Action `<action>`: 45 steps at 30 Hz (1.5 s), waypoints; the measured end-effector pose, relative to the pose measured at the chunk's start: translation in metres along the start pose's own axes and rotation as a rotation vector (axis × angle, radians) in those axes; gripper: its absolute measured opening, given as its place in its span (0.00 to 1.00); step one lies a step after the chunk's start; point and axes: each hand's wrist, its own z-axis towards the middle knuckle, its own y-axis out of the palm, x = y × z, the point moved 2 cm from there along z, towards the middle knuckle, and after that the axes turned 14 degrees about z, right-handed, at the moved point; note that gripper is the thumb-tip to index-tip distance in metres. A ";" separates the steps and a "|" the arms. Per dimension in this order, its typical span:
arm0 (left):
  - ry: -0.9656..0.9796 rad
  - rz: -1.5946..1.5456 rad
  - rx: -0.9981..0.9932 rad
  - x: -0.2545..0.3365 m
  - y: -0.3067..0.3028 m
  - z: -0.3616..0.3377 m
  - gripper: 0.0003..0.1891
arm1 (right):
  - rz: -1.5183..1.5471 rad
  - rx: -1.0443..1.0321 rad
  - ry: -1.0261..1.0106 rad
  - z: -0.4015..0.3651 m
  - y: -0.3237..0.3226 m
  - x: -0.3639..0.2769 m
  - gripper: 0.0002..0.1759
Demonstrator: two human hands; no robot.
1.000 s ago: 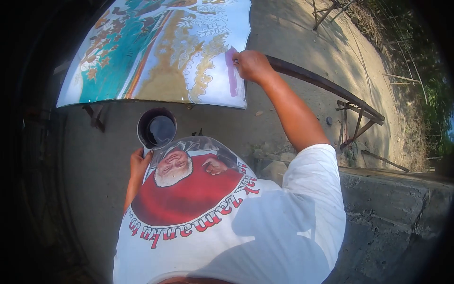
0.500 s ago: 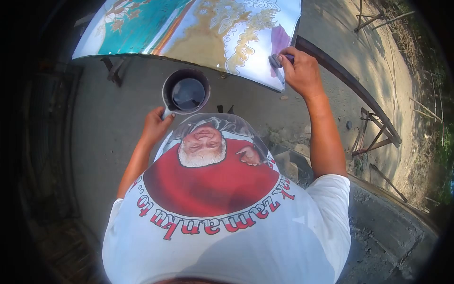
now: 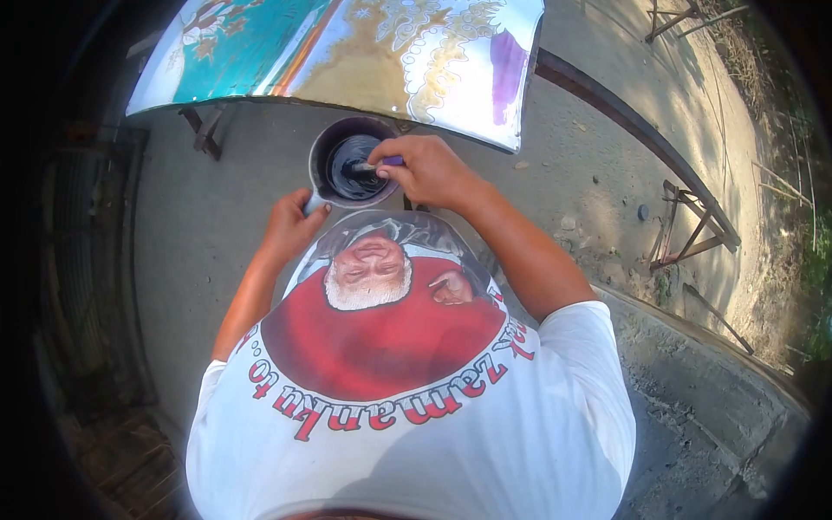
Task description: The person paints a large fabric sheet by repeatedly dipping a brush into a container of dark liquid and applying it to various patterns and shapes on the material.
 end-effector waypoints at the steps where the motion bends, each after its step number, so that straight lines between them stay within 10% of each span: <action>1: -0.001 -0.018 0.013 0.001 0.001 0.000 0.14 | -0.004 0.003 0.004 -0.006 -0.005 0.000 0.11; 3: 0.017 -0.041 0.021 0.004 0.005 0.000 0.14 | 0.493 0.163 0.361 -0.023 -0.019 0.010 0.13; 10: 0.004 -0.022 -0.005 0.011 0.008 0.001 0.11 | 1.255 0.635 0.292 -0.089 -0.075 0.050 0.19; 22: -0.022 -0.035 0.110 0.002 0.017 -0.004 0.15 | 0.912 1.042 0.248 -0.023 -0.201 0.137 0.14; 27: -0.131 -0.042 0.184 0.014 0.031 -0.024 0.16 | 0.944 0.688 0.408 -0.004 -0.216 0.148 0.14; 32: -0.249 -0.087 0.223 0.009 0.046 -0.039 0.17 | 0.926 0.914 0.319 0.013 -0.234 0.163 0.14; 37: -0.286 -0.038 0.248 -0.003 0.052 -0.050 0.17 | 0.818 0.238 0.559 0.019 -0.233 0.142 0.15; 45: -0.302 -0.057 0.258 0.000 0.052 -0.048 0.17 | 0.763 0.264 0.470 0.019 -0.244 0.143 0.16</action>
